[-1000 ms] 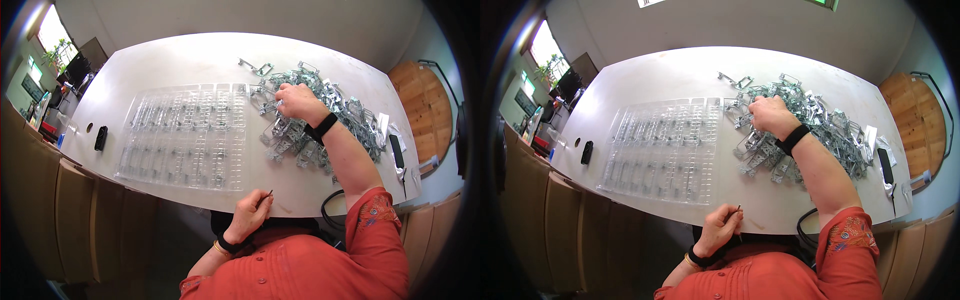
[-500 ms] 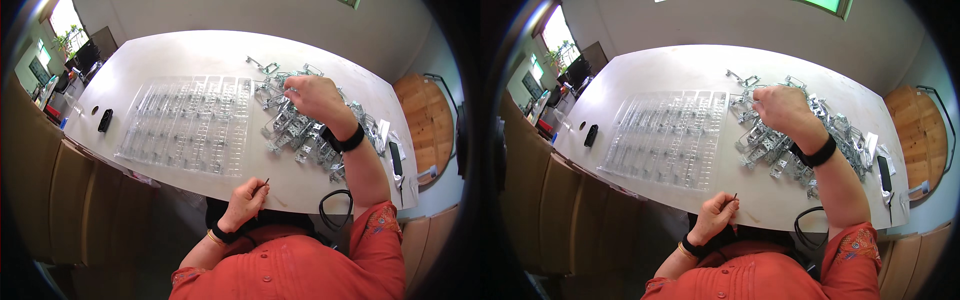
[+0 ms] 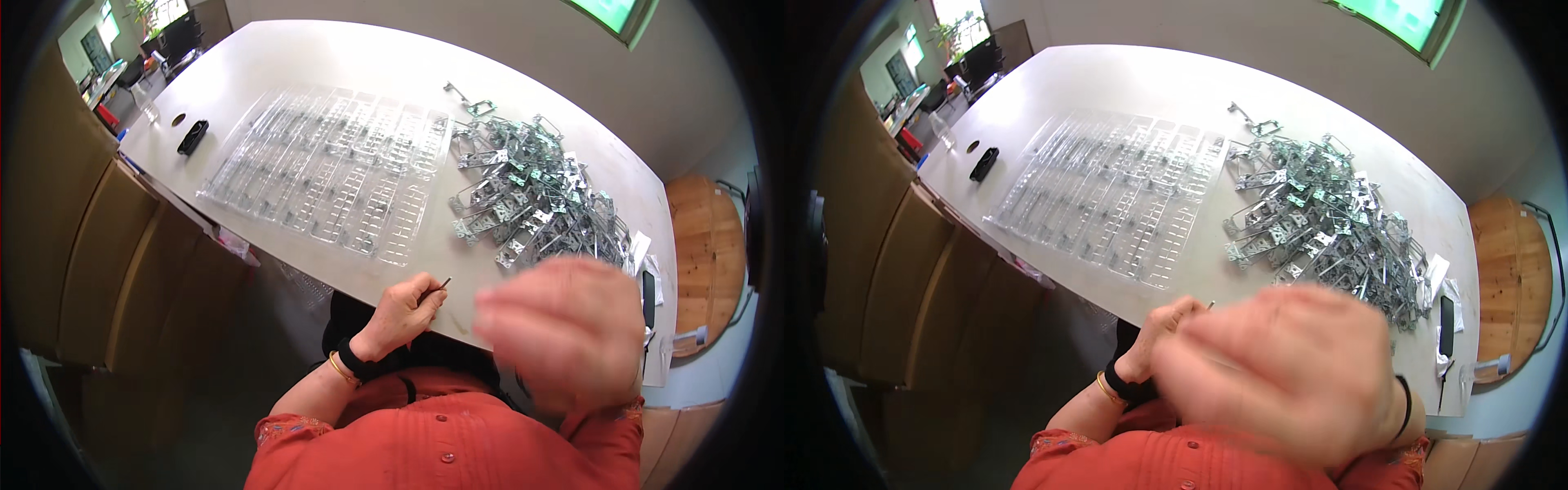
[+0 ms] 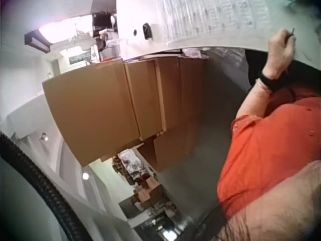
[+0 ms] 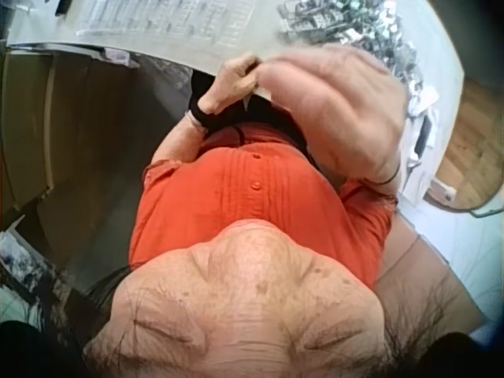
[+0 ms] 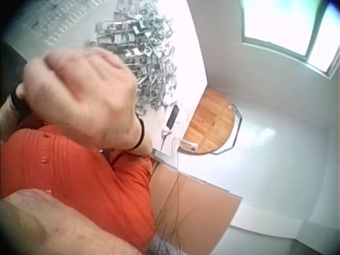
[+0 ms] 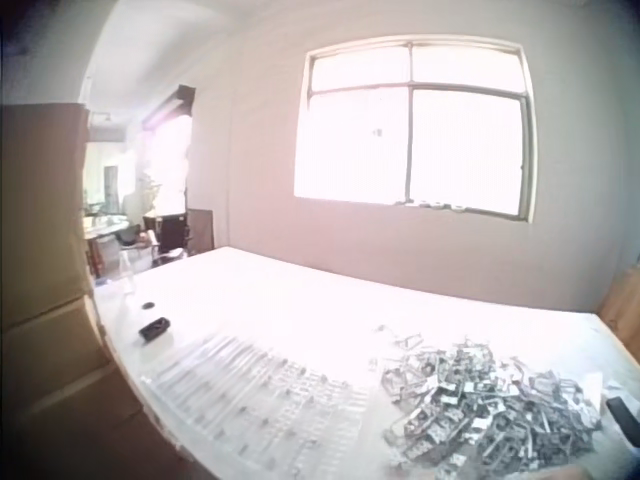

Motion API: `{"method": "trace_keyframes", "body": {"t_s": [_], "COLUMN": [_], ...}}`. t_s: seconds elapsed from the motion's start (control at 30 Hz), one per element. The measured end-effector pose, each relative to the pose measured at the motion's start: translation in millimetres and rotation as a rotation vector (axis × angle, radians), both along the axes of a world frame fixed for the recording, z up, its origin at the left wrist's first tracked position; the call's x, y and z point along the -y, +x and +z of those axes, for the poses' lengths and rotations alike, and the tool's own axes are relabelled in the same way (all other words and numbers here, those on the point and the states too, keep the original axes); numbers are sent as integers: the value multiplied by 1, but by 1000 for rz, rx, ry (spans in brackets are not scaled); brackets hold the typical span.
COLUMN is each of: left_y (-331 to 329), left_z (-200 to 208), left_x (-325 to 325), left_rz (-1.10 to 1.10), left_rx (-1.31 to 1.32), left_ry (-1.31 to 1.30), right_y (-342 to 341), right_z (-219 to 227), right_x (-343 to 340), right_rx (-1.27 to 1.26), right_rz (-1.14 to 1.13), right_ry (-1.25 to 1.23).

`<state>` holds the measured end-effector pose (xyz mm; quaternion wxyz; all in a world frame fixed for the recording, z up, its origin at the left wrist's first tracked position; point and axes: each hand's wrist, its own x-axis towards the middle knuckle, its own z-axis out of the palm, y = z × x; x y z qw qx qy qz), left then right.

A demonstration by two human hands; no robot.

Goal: The person assembles small metal hardware components by hand. They pick up metal brackets and pins from a pile on a white table, insert the pins into the brackets, and place the assembled units into a clear plastic organizer tray. The person repeats this process for several units.

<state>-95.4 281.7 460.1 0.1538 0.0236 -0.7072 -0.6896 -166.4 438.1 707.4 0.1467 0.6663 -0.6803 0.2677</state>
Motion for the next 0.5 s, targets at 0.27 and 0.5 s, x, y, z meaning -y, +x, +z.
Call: {"method": "trace_keyframes", "body": {"t_s": [0.27,0.5], "left_y": [0,2], "left_z": [-1,3], "left_x": [0,-3], "left_rz": [-31,0], "left_rx": [157,139], "left_ry": [-13,7], "right_y": [22,49], "right_z": [-33,12], "right_x": [28,35], "right_rx": [-22,219], "right_rz": [270,-45], "right_ry": [-468,72]}}
